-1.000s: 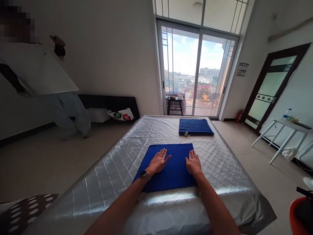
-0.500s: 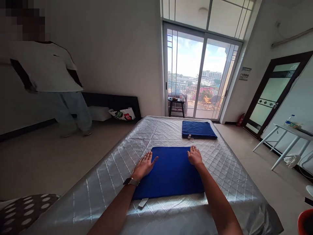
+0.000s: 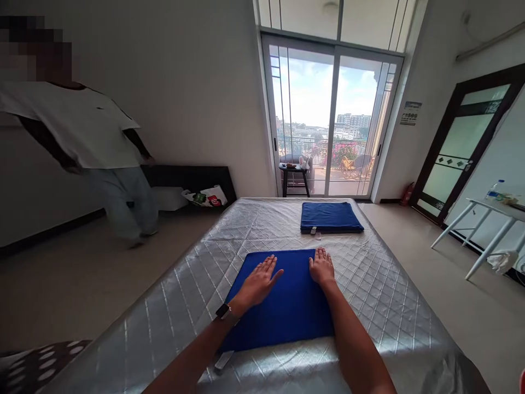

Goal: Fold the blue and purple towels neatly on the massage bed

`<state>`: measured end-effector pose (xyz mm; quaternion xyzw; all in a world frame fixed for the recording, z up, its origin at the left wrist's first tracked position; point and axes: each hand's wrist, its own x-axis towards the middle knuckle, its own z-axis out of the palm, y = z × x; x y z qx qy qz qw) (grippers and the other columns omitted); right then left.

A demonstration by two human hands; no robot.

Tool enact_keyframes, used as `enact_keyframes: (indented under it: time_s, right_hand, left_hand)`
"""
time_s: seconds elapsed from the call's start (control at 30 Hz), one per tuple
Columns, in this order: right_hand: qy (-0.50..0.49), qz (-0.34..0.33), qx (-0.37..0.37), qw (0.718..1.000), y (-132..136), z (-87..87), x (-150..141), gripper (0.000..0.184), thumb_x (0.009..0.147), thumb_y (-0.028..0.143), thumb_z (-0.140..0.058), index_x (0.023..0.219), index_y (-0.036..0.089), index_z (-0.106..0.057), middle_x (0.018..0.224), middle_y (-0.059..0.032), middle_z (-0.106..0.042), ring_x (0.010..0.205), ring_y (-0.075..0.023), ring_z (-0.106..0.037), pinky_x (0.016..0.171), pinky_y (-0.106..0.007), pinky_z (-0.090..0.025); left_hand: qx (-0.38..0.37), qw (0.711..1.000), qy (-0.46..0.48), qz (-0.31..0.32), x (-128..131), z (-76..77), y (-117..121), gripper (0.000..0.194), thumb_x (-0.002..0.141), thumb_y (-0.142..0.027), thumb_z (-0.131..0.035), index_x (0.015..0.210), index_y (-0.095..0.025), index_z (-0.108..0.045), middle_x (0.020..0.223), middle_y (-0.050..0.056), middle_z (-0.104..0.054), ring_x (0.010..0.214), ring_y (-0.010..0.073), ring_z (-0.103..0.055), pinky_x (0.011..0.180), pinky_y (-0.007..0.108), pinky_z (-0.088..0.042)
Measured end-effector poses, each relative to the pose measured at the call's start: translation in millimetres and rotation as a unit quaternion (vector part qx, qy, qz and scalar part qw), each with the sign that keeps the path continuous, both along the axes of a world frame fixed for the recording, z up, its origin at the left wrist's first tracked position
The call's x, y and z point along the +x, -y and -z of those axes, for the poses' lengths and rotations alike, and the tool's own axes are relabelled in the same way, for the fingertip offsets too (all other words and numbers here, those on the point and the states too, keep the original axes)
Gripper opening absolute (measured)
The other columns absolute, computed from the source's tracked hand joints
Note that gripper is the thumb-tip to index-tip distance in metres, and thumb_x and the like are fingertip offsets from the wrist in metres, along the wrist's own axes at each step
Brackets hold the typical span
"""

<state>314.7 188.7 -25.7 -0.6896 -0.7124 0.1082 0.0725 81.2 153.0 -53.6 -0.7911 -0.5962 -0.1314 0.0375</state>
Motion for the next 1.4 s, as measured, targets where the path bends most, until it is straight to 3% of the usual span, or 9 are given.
enact_keyframes:
  time_s: [0.1, 0.17, 0.27, 0.37, 0.6, 0.7, 1.07, 1.4]
  right_hand:
    - [0.001, -0.003, 0.005, 1.000, 0, 1.5, 1, 0.065, 0.102, 0.040, -0.022, 0.157, 0.006, -0.023, 0.164, -0.0112, -0.020, 0.153, -0.0191, -0.013, 0.122, -0.037, -0.011]
    - [0.004, -0.011, 0.007, 1.000, 0, 2.7, 2, 0.064, 0.102, 0.038, -0.022, 0.157, 0.006, -0.023, 0.164, -0.0119, -0.020, 0.153, -0.0192, -0.013, 0.122, -0.038, -0.013]
    - [0.011, -0.017, 0.011, 1.000, 0, 4.5, 2, 0.062, 0.101, 0.035, -0.022, 0.157, 0.007, -0.024, 0.163, -0.0121, -0.021, 0.153, -0.0192, -0.014, 0.122, -0.038, -0.014]
    - [0.009, -0.006, 0.015, 1.000, -1, 5.3, 1, 0.063, 0.101, 0.037, -0.022, 0.157, 0.008, -0.025, 0.163, -0.0119, -0.021, 0.153, -0.0199, -0.016, 0.122, -0.038, -0.012]
    - [-0.006, -0.002, -0.001, 1.000, -2, 5.2, 0, 0.065, 0.101, 0.039, -0.021, 0.157, 0.006, -0.022, 0.164, -0.0114, -0.018, 0.153, -0.0198, -0.011, 0.122, -0.037, -0.008]
    - [0.002, 0.002, 0.002, 1.000, -3, 6.5, 1, 0.065, 0.101, 0.039, -0.021, 0.157, 0.007, -0.022, 0.164, -0.0102, -0.019, 0.153, -0.0190, -0.011, 0.122, -0.037, -0.009]
    - [0.031, 0.011, -0.011, 0.999, 10, -10.1, 2, 0.064, 0.102, 0.038, -0.020, 0.157, 0.006, -0.021, 0.164, -0.0114, -0.020, 0.153, -0.0177, -0.012, 0.123, -0.036, -0.010]
    - [0.028, -0.004, -0.009, 1.000, 44, -5.0, 5, 0.065, 0.102, 0.041, -0.020, 0.158, 0.007, -0.021, 0.164, -0.0105, -0.019, 0.153, -0.0172, -0.011, 0.123, -0.036, -0.011]
  left_hand:
    - [0.006, 0.996, -0.011, 0.084, 59, -4.4, -12, 0.065, 0.101, -0.055, -0.021, 0.149, -0.016, -0.042, 0.157, 0.012, -0.041, 0.147, 0.0245, -0.034, 0.120, 0.045, -0.031]
    - [0.003, 0.995, -0.014, 0.099, 88, -3.9, -24, 0.060, 0.102, -0.050, -0.024, 0.150, -0.018, -0.041, 0.157, 0.012, -0.041, 0.148, 0.0243, -0.033, 0.120, 0.046, -0.030]
    - [-0.019, 0.996, -0.017, 0.087, 104, 2.0, -40, 0.055, 0.103, -0.043, -0.025, 0.152, -0.021, -0.039, 0.156, 0.011, -0.043, 0.147, 0.0235, -0.033, 0.120, 0.046, -0.029]
    - [-0.031, 0.997, -0.015, 0.074, 84, 9.6, -46, 0.054, 0.103, -0.043, -0.024, 0.152, -0.023, -0.039, 0.156, 0.009, -0.043, 0.148, 0.0234, -0.032, 0.120, 0.047, -0.028]
    - [-0.062, 0.994, -0.006, -0.087, -39, 11.6, -45, 0.072, 0.101, -0.056, -0.014, 0.152, -0.011, -0.037, 0.159, 0.016, -0.036, 0.149, 0.0288, -0.030, 0.121, 0.050, -0.024]
    - [-0.056, 0.990, 0.009, -0.131, -67, 14.3, -46, 0.076, 0.100, -0.057, -0.010, 0.152, -0.008, -0.036, 0.159, 0.018, -0.034, 0.149, 0.0287, -0.029, 0.121, 0.049, -0.024]
    - [-0.064, 0.988, 0.026, -0.136, -56, 8.7, -42, 0.088, 0.096, -0.064, -0.004, 0.152, -0.002, -0.033, 0.160, 0.020, -0.031, 0.150, 0.0282, -0.026, 0.123, 0.044, -0.022]
    - [-0.046, 0.990, 0.015, -0.130, -57, 18.3, -50, 0.084, 0.097, -0.061, -0.006, 0.151, -0.004, -0.036, 0.157, 0.021, -0.035, 0.149, 0.0300, -0.029, 0.120, 0.049, -0.025]
